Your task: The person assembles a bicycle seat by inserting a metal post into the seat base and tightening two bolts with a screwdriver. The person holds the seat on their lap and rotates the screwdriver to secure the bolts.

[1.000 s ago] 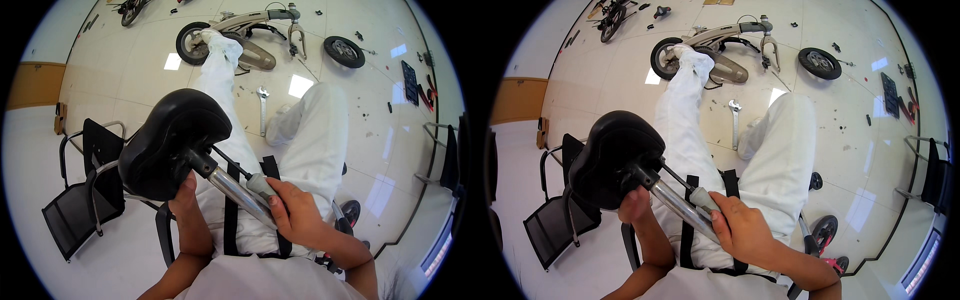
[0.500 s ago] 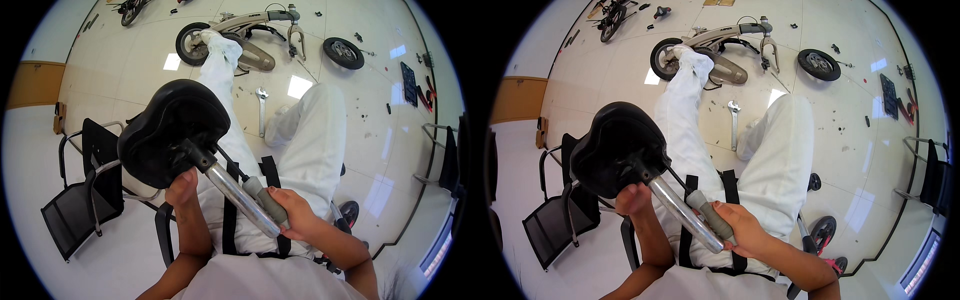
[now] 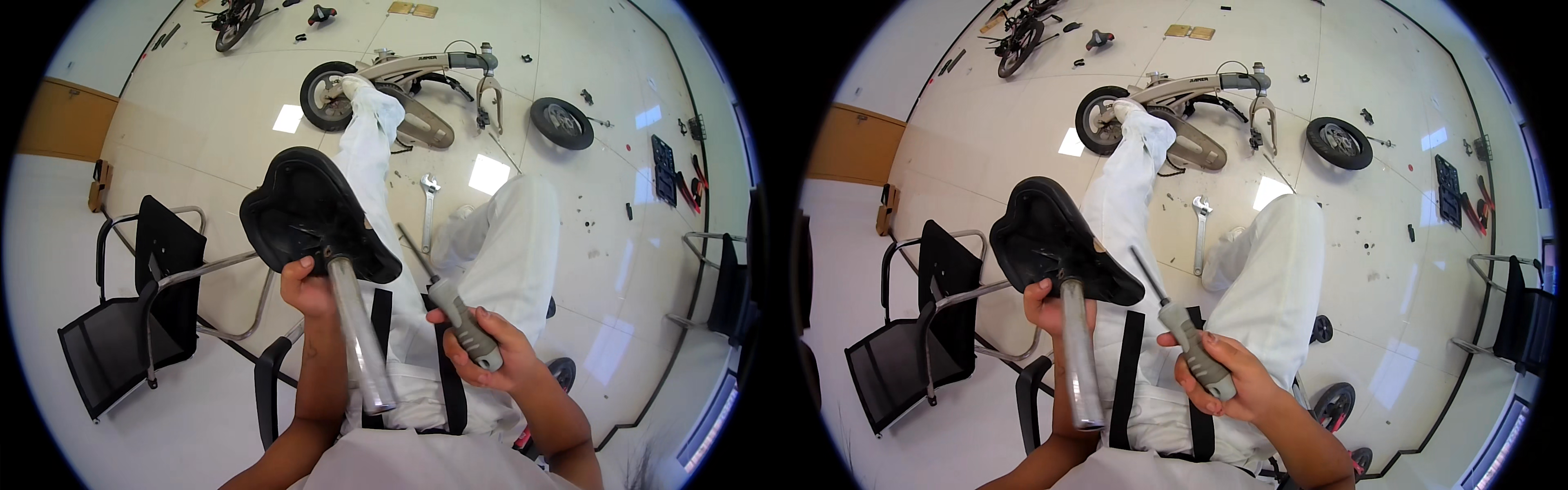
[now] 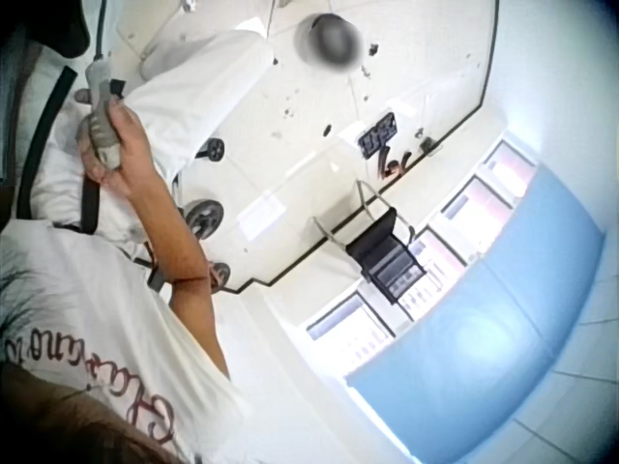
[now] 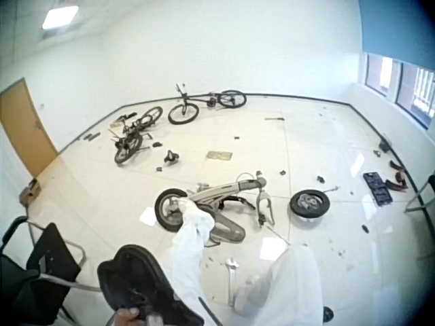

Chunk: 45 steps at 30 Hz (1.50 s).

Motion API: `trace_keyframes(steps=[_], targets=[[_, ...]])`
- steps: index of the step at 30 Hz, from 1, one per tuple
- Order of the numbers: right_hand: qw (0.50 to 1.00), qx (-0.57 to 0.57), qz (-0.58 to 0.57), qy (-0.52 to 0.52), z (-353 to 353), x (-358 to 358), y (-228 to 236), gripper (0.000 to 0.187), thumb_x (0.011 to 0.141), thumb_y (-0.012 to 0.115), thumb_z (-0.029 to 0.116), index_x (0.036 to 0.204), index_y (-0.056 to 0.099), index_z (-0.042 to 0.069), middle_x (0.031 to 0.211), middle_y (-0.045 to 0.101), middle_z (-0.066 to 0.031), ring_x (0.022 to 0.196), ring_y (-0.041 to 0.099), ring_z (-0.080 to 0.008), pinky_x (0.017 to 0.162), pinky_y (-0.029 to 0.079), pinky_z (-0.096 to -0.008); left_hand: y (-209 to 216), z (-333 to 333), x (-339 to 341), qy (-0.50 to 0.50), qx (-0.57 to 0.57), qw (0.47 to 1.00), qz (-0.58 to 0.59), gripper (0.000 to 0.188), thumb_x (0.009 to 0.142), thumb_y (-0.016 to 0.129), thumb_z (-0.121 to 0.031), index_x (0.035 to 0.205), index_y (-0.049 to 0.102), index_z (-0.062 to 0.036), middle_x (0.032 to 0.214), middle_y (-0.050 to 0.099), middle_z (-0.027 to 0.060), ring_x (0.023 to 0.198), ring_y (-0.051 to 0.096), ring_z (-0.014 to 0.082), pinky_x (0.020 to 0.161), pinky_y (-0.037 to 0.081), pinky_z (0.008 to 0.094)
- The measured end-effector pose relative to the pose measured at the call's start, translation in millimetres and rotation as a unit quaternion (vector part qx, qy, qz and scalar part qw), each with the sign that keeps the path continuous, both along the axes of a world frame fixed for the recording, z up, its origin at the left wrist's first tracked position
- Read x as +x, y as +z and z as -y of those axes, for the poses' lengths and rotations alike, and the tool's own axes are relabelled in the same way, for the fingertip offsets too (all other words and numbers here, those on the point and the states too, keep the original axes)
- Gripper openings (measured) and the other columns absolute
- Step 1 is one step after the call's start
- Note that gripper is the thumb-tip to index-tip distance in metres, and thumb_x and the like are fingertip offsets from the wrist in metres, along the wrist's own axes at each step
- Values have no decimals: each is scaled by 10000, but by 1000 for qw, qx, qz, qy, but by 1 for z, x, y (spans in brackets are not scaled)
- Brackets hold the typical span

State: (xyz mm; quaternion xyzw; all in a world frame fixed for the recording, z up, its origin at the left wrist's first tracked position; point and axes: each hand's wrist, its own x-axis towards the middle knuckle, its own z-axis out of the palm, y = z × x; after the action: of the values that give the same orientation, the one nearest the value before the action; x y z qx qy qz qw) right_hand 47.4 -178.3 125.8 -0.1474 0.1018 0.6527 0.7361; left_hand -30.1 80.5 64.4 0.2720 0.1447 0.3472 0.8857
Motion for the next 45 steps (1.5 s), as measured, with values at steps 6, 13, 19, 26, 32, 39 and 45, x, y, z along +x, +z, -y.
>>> trace_keyframes(steps=[6, 13, 19, 26, 32, 39, 45], targets=[[963, -126, 230, -55, 4, 5, 6, 259, 924, 609, 188, 1096, 506, 24, 798, 589, -90, 634, 562, -144, 597, 454, -280, 15, 8, 9, 38, -155, 987, -16, 607, 701, 506, -162, 1278, 510, 27, 1262, 585, 176, 1163, 562, 326, 1042, 423, 447], [862, -289, 414, -54, 1, 6, -5, 188, 863, 698, 116, 990, 591, 28, 865, 615, -37, 756, 580, -103, 678, 474, -262, 10, 35, 10, -50, -191, 980, 33, 780, 752, 638, -275, 1399, 363, 62, 1381, 456, 257, 1279, 446, 344, 1136, 294, 462], [681, -466, 554, -113, 3, 14, -36, 653, 634, 852, 168, 1189, 553, -5, 1049, 616, -91, 911, 591, -183, 807, 488, -321, 6, 123, 15, -245, -289, 921, -86, 200, 849, 605, -128, 1007, 637, -9, 953, 670, 95, 930, 639, 217, 866, 517, 354], [823, -299, 429, -223, 23, 40, -69, 660, 807, 754, 231, 1320, 427, -25, 1161, 585, -95, 1013, 599, -198, 900, 465, -309, 27, 89, 89, -161, -82, 963, -202, 565, 870, 666, -278, 1322, 400, -68, 1247, 477, 57, 1179, 449, 159, 1019, 357, 308], [801, -330, 440, -236, 28, 53, -77, 615, 828, 729, 168, 1328, 418, -8, 1149, 580, -99, 1025, 591, -201, 904, 471, -305, -25, -172, 144, 266, -116, 907, -305, 374, 743, 649, -164, 1051, 485, -29, 948, 503, 78, 832, 519, 184, 761, 458, 323], [815, -324, 453, -162, 18, 54, -97, 603, 810, 736, 141, 1298, 421, -21, 1131, 575, -131, 933, 625, -231, 779, 546, -347, -174, -454, -132, 433, 2, 702, -565, 477, 749, 654, -162, 1182, 548, 8, 1263, 529, 217, 1191, 502, 352, 962, 460, 458], [813, -438, 341, -176, 41, 39, -90, 474, 830, 586, -94, 1285, 468, -27, 1150, 565, -131, 1002, 592, -252, 846, 538, -352, -130, -462, -147, 417, 137, 426, -791, 352, 771, 584, -159, 1081, 626, 3, 1203, 557, 214, 1167, 495, 374, 994, 429, 461]])
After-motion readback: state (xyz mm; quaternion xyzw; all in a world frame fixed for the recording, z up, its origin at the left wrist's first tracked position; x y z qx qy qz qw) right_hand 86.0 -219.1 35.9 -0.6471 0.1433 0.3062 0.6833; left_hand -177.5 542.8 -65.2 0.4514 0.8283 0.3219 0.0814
